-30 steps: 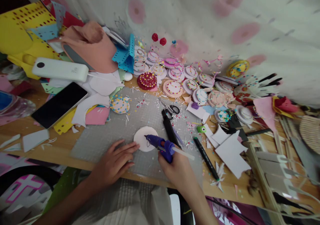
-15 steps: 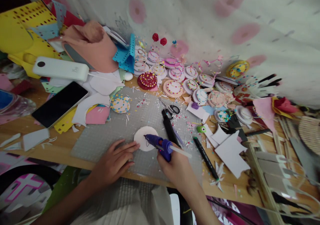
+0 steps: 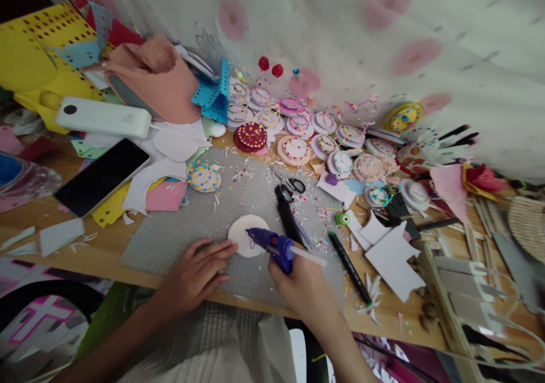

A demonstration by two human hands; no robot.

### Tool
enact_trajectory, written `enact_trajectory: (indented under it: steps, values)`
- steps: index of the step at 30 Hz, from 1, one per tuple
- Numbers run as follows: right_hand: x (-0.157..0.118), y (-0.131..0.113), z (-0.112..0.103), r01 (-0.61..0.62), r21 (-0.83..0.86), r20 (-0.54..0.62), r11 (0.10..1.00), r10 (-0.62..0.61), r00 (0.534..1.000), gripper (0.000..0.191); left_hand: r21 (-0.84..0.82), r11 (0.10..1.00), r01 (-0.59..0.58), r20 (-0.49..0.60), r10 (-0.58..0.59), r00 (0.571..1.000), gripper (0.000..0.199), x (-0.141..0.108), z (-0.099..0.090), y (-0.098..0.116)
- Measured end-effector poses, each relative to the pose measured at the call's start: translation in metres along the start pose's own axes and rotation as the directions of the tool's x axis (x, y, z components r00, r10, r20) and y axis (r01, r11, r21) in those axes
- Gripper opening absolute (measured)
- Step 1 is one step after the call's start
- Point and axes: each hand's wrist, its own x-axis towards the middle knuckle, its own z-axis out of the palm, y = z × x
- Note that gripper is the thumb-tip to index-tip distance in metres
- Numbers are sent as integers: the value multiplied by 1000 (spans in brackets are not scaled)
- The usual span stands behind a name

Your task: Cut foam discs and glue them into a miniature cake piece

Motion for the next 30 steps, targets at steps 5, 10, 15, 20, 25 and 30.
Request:
enact_trajectory:
  steps: [5, 10, 15, 20, 25, 30]
  values:
    - [-1, 0, -1, -23, -4, 12, 1000, 23, 1000, 18, 20, 1000, -9, 0, 9, 1000, 13, 0, 1, 0]
    - [0, 0, -1, -31, 11, 9, 999, 31, 999, 18, 56, 998, -18, -2, 19, 1000, 13, 0, 0, 1]
    - [1, -1, -2, -31, 15, 6, 999, 31, 1000, 21, 53, 998, -15, -14, 16, 1000, 14, -1, 0, 1]
    - [-1, 2, -3, -66, 16, 14, 998, 66, 998, 21, 29, 1000, -13, -12, 13, 1000, 15, 0, 1, 1]
    - [-1, 4, -3, -85, 22, 40, 996, 84, 996, 22, 21, 1000, -7, -6, 7, 1000, 16, 0, 2, 0]
    - [-1, 3, -4, -77, 11, 48, 997, 76, 996, 22, 22, 1000, -8, -6, 8, 1000, 18, -1, 2, 0]
